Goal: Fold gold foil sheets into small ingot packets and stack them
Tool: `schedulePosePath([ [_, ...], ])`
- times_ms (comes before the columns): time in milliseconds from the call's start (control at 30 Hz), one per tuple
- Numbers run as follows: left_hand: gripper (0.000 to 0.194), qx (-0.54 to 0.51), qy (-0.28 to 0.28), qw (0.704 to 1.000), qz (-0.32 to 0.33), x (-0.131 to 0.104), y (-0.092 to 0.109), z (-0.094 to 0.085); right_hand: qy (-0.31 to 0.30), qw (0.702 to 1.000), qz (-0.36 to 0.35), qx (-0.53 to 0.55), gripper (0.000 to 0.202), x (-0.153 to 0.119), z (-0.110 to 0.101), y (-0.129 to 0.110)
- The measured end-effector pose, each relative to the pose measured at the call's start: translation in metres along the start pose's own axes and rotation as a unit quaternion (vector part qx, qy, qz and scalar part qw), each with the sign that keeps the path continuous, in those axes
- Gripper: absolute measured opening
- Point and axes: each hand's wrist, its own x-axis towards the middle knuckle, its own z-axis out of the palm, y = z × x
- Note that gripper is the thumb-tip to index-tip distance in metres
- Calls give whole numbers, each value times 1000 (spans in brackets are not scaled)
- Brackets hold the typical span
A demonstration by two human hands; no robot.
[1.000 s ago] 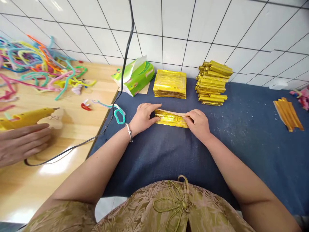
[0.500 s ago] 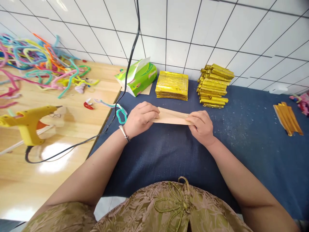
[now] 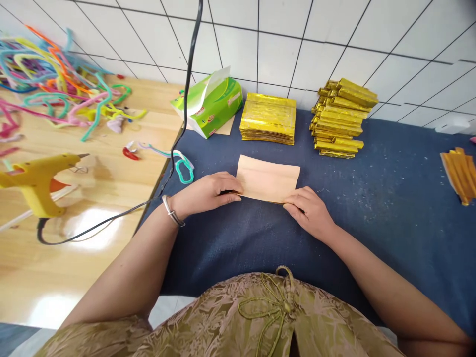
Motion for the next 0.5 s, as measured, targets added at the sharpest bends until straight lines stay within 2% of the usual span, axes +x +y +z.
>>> schedulePosePath([
  [167, 28, -18, 21, 998, -60, 1, -1, 2, 8, 998, 58, 27, 18, 6, 0, 0],
  [300, 32, 9, 48, 992, -112, 5, 0, 9, 5, 994, 110, 6, 15, 8, 3, 1],
  [500, 20, 90, 46, 980, -169, 7, 1, 16, -11, 987, 147, -62, 15, 9, 9, 1],
])
